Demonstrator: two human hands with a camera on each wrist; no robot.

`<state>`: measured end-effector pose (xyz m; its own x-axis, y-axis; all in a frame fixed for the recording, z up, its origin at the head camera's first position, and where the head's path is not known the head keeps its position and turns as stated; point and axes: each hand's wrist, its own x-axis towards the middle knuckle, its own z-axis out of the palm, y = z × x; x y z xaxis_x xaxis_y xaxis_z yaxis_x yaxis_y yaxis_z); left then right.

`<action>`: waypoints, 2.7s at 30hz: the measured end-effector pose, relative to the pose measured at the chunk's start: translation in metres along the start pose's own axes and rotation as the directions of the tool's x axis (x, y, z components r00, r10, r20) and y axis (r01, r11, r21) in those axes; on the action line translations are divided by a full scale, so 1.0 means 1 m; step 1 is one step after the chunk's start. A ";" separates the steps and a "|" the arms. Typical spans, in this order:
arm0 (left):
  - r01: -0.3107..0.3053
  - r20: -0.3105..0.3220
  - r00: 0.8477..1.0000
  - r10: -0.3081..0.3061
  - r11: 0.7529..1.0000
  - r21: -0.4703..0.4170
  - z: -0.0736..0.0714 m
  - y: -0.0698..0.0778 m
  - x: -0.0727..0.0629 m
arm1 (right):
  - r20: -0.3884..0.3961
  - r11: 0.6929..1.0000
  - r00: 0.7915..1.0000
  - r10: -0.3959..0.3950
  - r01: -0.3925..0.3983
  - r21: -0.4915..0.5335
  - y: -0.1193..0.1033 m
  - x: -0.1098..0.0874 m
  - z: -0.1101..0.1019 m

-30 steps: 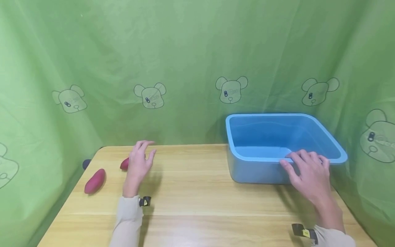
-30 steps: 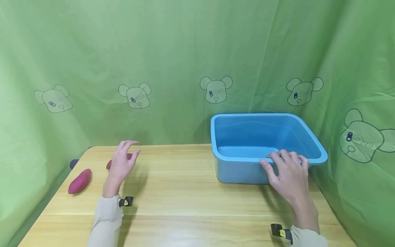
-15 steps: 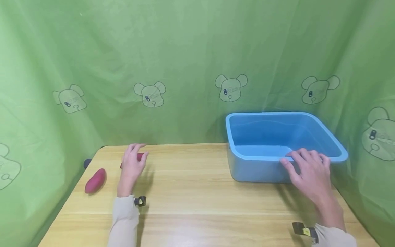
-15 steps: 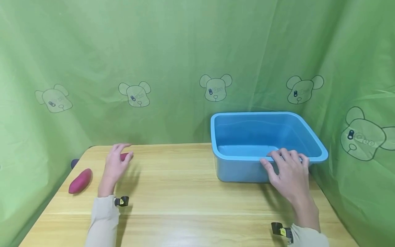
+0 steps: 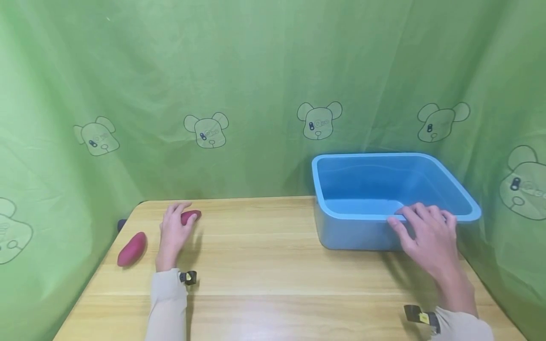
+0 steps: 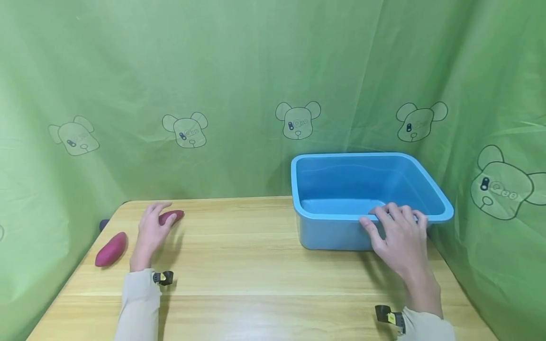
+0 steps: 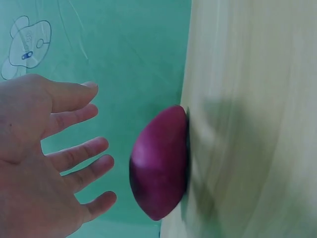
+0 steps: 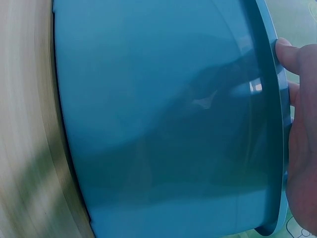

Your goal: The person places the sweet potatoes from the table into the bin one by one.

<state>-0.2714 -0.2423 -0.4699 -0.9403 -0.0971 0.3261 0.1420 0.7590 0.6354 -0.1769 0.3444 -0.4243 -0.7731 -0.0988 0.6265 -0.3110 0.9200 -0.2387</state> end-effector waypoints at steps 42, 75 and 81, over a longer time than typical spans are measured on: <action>0.124 0.140 0.982 -0.130 0.991 0.052 0.011 -0.031 0.003 | -0.005 1.000 1.000 -0.002 0.002 0.000 -0.005 -0.001 -0.003; 0.127 0.159 0.980 -0.122 0.992 -0.020 0.005 -0.044 0.008 | -0.007 1.000 1.000 0.000 0.000 0.001 -0.007 0.000 -0.004; 0.130 0.151 0.981 -0.125 0.991 -0.024 0.004 -0.046 0.006 | -0.001 1.000 1.000 0.001 -0.001 0.000 -0.006 0.000 -0.002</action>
<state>-0.2852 -0.2750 -0.5000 -0.9865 -0.0934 0.1348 0.0255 0.7245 0.6888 -0.1737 0.3398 -0.4211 -0.7730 -0.0972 0.6269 -0.3101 0.9200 -0.2396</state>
